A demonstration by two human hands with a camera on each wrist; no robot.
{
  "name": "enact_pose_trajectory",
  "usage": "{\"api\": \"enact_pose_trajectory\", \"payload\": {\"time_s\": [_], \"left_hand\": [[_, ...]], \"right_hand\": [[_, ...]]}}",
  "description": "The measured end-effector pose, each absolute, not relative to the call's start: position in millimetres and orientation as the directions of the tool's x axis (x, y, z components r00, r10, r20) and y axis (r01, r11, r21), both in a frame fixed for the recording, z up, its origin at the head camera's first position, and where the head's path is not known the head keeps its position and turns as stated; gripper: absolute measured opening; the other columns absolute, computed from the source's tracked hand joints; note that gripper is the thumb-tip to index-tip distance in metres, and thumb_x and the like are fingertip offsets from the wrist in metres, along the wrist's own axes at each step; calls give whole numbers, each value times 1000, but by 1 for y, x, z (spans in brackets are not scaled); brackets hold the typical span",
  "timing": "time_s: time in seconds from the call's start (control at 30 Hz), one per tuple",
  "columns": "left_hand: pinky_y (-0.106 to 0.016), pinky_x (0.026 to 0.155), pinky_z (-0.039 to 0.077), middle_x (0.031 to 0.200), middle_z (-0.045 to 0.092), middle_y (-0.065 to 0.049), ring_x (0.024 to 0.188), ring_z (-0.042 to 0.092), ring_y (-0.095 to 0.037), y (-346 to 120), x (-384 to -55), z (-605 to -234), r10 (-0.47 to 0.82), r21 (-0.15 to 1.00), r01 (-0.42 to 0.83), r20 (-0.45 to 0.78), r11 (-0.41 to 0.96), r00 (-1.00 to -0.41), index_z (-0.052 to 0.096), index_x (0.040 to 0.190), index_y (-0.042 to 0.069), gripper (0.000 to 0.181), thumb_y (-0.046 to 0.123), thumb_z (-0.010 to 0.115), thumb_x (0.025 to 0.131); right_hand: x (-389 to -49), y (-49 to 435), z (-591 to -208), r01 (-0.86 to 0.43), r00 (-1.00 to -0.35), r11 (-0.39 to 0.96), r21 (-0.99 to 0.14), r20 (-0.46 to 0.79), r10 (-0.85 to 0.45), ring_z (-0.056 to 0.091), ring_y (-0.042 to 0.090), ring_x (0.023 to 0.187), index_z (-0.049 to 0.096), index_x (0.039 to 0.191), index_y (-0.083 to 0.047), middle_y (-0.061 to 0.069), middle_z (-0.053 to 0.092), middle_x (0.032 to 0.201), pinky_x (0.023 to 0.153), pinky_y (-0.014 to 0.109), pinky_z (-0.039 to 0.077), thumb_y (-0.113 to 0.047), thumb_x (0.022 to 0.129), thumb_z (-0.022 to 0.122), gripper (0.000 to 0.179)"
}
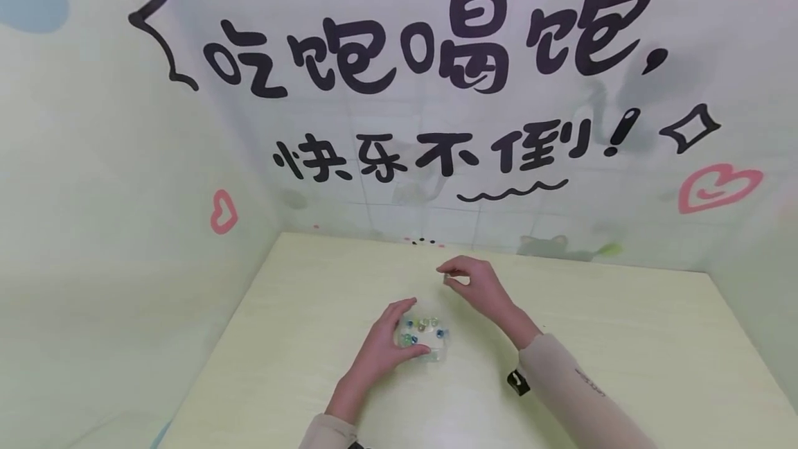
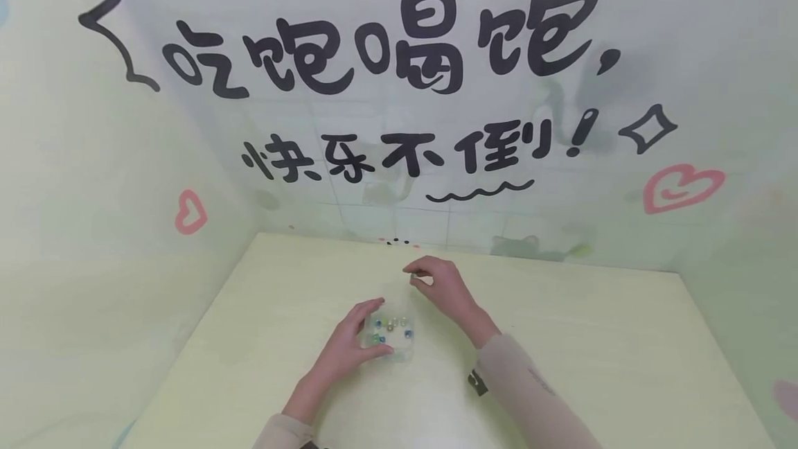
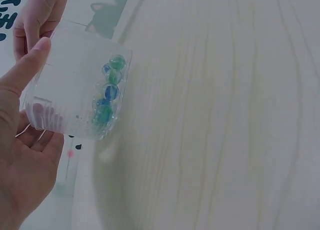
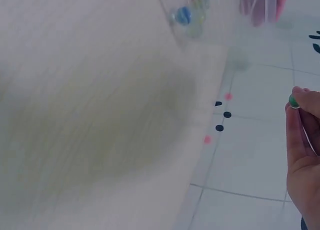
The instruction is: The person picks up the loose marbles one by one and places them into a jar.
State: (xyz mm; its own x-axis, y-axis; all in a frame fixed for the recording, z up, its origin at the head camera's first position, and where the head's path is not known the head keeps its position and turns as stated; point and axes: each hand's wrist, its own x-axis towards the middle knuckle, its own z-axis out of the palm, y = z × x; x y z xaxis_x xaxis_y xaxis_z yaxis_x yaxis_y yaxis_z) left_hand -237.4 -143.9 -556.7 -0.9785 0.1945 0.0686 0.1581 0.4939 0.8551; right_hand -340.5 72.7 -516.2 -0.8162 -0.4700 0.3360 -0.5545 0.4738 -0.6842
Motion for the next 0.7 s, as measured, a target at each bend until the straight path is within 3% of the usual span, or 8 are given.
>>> {"api": "enact_pose_trajectory", "payload": {"time_s": [0.33, 0.53, 0.7], "left_hand": [[-58, 116, 38, 154, 44, -10, 144, 40, -36, -141, -240, -552, 198, 838, 177, 84, 516, -977, 40, 150, 10, 86, 32, 84, 80], [-54, 117, 37, 157, 40, -11, 145, 38, -34, -135, -247, -555, 205, 812, 177, 73, 556, -976, 36, 152, 11, 88, 34, 83, 81], [-54, 121, 32, 163, 32, -8, 150, 31, -32, -138, -253, -547, 191, 727, 164, 45, 666, -980, 29, 157, 15, 89, 44, 75, 86]], "right_hand": [[-300, 69, -521, -681, -698, 377, -628, 398, -596, 71, 25, 102, 68, 118, -7, 8, 71, 115, 88, 31, 61, -9, 90, 73, 28], [-296, 88, -519, -643, -758, 481, -596, 409, -507, 65, 26, 118, 65, 126, -9, 7, 67, 127, 96, 41, 58, -17, 89, 75, 39], [-305, 111, -511, -587, -809, 611, -532, 356, -467, 53, 35, 133, 56, 138, -6, 13, 56, 144, 108, 54, 48, -25, 90, 74, 54]]}}
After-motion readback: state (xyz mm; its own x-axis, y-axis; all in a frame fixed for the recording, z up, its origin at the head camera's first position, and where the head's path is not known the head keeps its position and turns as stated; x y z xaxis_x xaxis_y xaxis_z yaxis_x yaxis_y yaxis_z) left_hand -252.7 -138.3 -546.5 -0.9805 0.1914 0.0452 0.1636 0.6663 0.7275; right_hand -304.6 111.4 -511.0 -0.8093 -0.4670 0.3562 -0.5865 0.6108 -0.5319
